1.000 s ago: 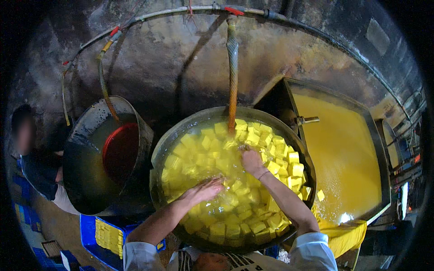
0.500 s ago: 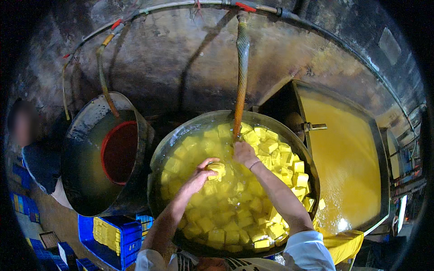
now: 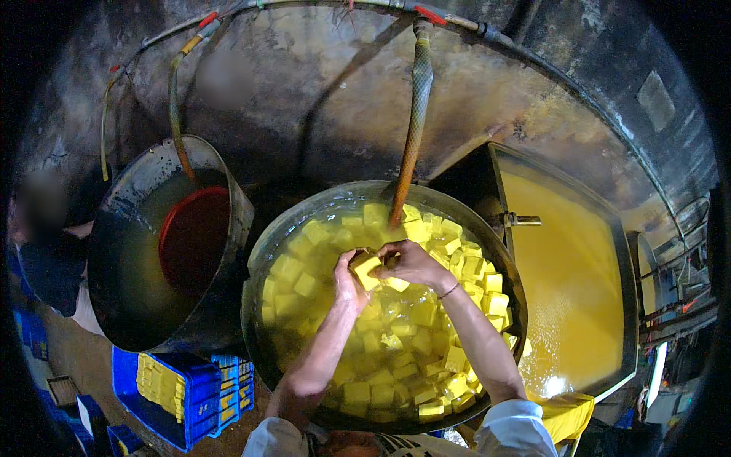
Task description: The person uses a red strainer to lift yellow cubed food from a large vat and then transfers the cubes by hand into a blue crate. The person repeatedly scoops and arranges the cubes in the crate.
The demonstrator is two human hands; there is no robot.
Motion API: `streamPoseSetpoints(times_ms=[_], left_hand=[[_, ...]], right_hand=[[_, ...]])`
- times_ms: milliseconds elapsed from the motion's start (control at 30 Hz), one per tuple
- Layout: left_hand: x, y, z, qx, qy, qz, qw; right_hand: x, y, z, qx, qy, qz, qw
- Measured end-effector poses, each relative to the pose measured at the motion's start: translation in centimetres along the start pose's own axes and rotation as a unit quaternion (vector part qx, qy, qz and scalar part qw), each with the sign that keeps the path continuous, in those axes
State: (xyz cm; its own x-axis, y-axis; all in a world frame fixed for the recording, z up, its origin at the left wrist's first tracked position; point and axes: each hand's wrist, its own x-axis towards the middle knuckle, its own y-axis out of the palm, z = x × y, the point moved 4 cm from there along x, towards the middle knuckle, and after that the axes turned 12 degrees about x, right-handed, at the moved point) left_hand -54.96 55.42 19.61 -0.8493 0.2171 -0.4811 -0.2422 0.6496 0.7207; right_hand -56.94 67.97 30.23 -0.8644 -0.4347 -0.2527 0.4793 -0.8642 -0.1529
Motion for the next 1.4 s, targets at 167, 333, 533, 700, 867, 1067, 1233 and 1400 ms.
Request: streamPoseSetpoints(times_ms=[167,333,533,700,867,1067,1233,1400], left_hand=[[0.3,-0.2,0.5,-0.081,0.060,-0.009,0.995],[-1.7,3.1,0.9,-0.227,0.020,-0.020,0.973],[-4.9,-3.2,-6.7,-0.228,0.154,-0.041,0.960],[-8.5,-2.8,-12.9,-0.263,0.219,0.020,0.940],[-15.4,-4.2,-16.2,-0.268,0.294,0.049,0.916],[-20.1,-7.3,-18.2,-0.231,0.382,0.093,0.890],[-20.6,-7.0,-19.1,-0.281,0.346,0.065,0.893],[-22.8,-7.6,-19.8,-0.290,0.364,0.040,0.884]], right_hand=[[-0.9,2.4,3.3,0.073,-0.069,0.015,0.995],[0.1,4.7,2.1,-0.377,-0.317,-0.144,0.858],[5.0,8.3,2.6,0.056,-0.147,-0.074,0.985],[9.9,12.5,-5.2,-0.256,-0.257,0.006,0.932],[11.1,16.5,-8.9,-0.399,-0.254,0.064,0.879],[12.6,12.5,-7.2,-0.194,-0.028,0.110,0.974],[14.3,12.3,-3.3,-0.246,-0.187,0.058,0.949],[14.2,19.4,-6.1,-0.490,-0.046,0.044,0.869]])
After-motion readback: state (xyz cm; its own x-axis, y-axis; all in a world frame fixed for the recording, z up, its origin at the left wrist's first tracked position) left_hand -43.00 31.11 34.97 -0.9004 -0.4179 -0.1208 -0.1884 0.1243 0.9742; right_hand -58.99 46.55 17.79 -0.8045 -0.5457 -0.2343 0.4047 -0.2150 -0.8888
